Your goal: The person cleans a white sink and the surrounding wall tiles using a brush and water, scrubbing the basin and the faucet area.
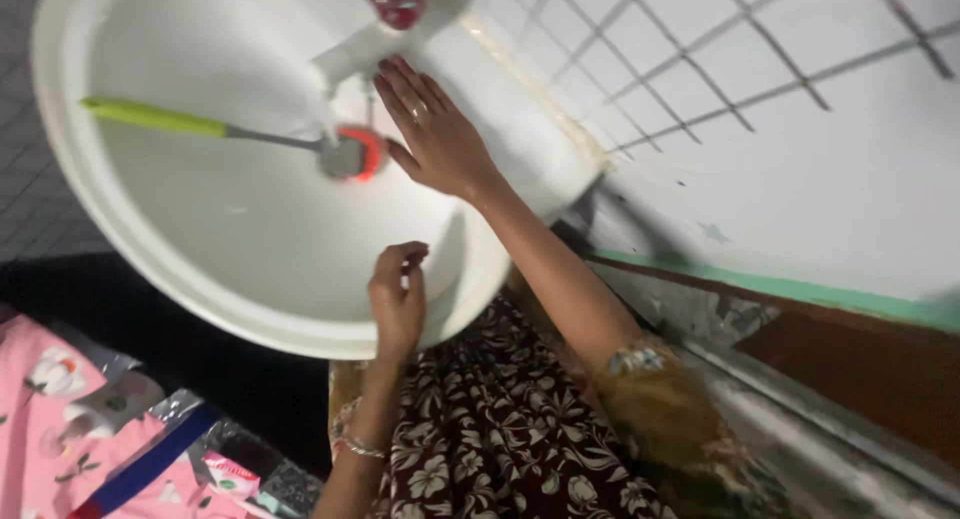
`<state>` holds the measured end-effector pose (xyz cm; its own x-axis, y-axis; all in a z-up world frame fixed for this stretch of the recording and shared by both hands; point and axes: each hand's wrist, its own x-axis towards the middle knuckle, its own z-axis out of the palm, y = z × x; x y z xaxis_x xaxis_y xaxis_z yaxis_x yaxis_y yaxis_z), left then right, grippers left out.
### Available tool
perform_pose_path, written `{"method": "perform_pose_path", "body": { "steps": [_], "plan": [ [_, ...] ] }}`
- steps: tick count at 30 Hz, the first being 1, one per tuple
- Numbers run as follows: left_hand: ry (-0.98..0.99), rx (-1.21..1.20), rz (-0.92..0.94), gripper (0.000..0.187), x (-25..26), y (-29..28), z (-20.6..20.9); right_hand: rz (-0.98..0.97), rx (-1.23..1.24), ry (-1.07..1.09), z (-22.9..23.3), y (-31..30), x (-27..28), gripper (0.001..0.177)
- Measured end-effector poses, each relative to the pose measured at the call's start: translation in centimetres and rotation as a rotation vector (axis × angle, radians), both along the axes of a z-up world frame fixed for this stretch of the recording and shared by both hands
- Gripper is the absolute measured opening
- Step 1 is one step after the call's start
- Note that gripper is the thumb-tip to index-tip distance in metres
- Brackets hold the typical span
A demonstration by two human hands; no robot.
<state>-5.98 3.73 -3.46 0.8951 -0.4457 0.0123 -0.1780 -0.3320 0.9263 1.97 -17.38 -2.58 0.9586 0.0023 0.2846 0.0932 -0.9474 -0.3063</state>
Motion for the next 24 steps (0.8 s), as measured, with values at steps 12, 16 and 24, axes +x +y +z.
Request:
{"method": "perform_pose_path", "body": {
  "steps": [12,16,24],
  "plan": [
    [0.259,-0.238,0.158,0.029,0.8,3.2,0.4,-0.111,2.066,0.116,-5.5,8.2,9.7,0.017],
    [0.438,-0.322,0.127,0.027,2.2,6.2,-0.1,-0.191,2.078,0.142,-7.7,9.0,11.5,0.021],
    [0.503,-0.413,0.220,0.024,9.5,13.3,-0.1,-0.684,1.752,0.161,-7.2,8.8,14.7,0.034]
  ]
}}
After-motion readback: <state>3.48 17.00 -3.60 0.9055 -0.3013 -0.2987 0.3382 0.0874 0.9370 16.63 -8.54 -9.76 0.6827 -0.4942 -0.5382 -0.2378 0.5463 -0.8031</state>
